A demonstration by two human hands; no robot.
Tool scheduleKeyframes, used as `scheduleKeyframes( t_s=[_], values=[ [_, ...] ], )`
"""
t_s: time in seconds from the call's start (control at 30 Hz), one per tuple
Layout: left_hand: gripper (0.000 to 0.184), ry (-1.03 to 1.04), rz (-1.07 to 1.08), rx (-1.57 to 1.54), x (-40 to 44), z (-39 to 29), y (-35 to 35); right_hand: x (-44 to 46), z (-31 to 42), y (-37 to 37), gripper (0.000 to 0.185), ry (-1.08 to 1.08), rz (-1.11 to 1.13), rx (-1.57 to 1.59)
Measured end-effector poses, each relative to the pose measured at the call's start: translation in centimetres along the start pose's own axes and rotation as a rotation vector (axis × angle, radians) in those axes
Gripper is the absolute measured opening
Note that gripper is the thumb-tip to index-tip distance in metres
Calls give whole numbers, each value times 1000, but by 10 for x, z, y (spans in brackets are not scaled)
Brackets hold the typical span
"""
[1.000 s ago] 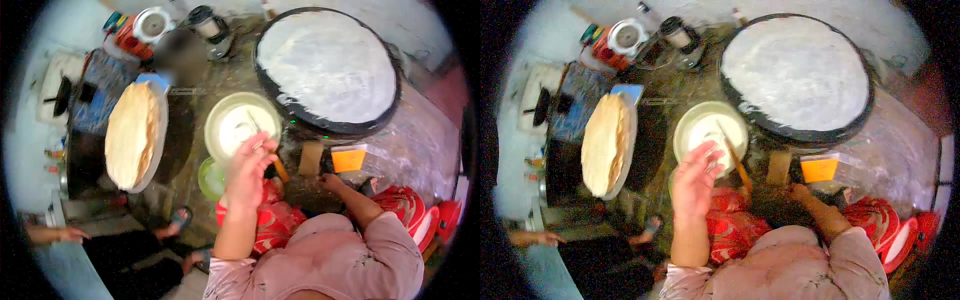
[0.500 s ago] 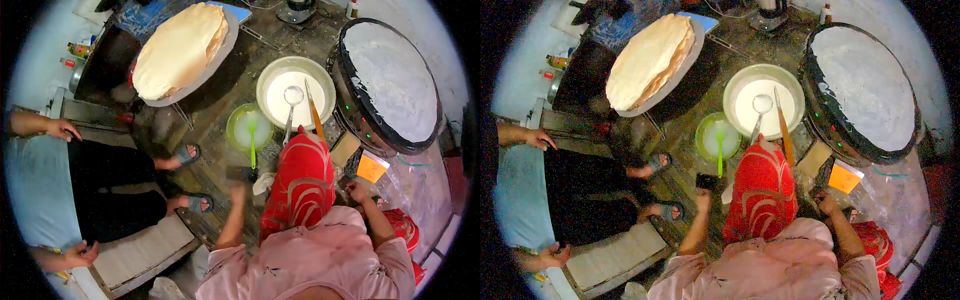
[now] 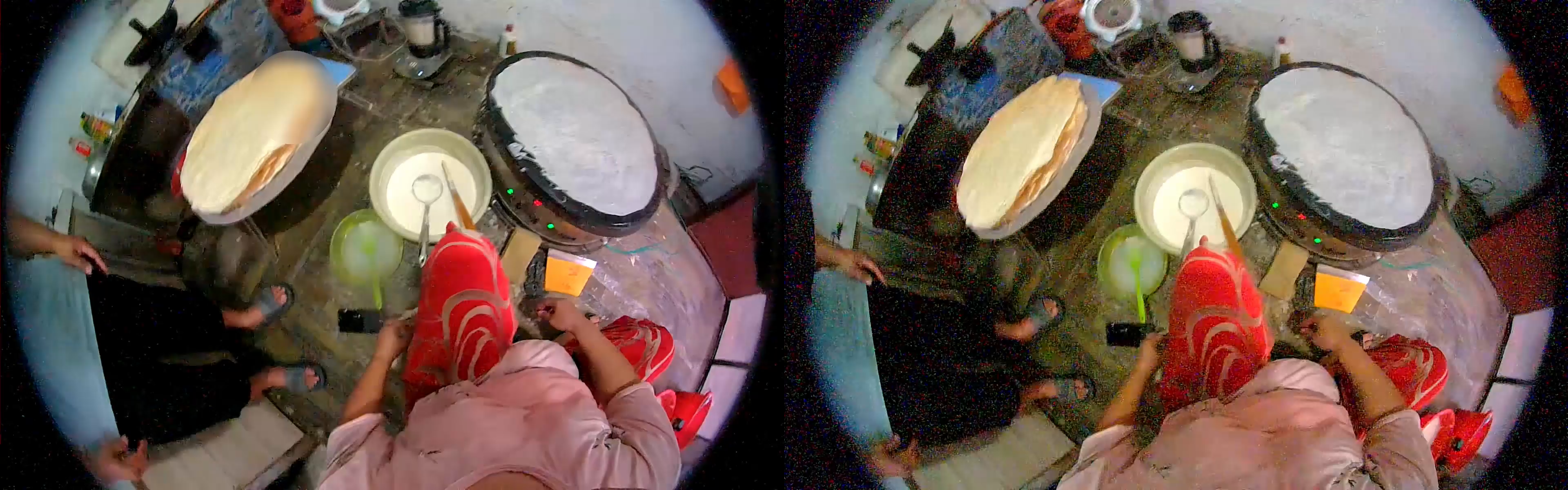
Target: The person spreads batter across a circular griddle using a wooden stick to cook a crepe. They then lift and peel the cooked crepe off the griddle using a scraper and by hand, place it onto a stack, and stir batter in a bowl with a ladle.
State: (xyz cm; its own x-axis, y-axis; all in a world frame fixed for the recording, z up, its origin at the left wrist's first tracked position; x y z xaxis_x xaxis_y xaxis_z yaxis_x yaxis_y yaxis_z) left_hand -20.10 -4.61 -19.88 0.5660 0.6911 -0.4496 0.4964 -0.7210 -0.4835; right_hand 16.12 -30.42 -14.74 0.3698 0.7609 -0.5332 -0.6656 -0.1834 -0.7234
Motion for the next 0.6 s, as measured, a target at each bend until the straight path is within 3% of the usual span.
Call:
scheduleKeyframes(
  t_s=[0.03, 0.1, 0.17, 0.23, 0.33, 0.4, 0.43, 0.5, 0.57, 0.6],
  values=[
    [22, 259, -102, 113, -10, -26, -20, -4, 16, -16, 26, 3, -38, 48],
    [28, 99, -101, -250, -40, -87, -63, -16, 38, -50, 23, 88, -168, 180],
    [33, 279, -62, -232, -86, -201, -95, -32, 79, -94, 21, -59, -273, 457],
    [33, 445, 64, -407, -120, -273, -106, -66, 145, -143, 22, -355, -400, 665],
    [32, 593, 439, -484, -172, -367, -97, -154, 257, -227, 51, -792, -573, 566],
    [32, 682, 635, -574, -202, -414, -87, -197, 299, -252, 57, -956, -590, 481],
    [32, 729, 811, -536, -213, -430, -81, -206, 304, -247, 53, -1032, -511, 426],
    [32, 863, 940, -550, -234, -463, -83, -226, 311, -231, 42, -1229, -300, 340],
    [35, 996, 874, -691, -247, -486, -87, -251, 315, -228, 21, -1347, 111, 721],
    [38, 1127, 908, -1054, -258, -511, -88, -265, 311, -234, 20, -1466, 53, 825]
  ],
)
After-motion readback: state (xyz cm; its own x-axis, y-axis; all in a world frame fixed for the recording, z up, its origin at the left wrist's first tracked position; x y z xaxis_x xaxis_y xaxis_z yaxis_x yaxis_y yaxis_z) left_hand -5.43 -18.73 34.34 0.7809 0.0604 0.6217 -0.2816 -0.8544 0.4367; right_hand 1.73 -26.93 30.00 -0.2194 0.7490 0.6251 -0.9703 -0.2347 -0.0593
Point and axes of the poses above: each hand's wrist, its own x-axis towards the middle knuckle, its own y-axis out of the palm, z = x × y, the point moved 9 cm from there along x, towards the middle knuckle, and after that the axes turned 8 degrees about -x, right-handed, at the moved point
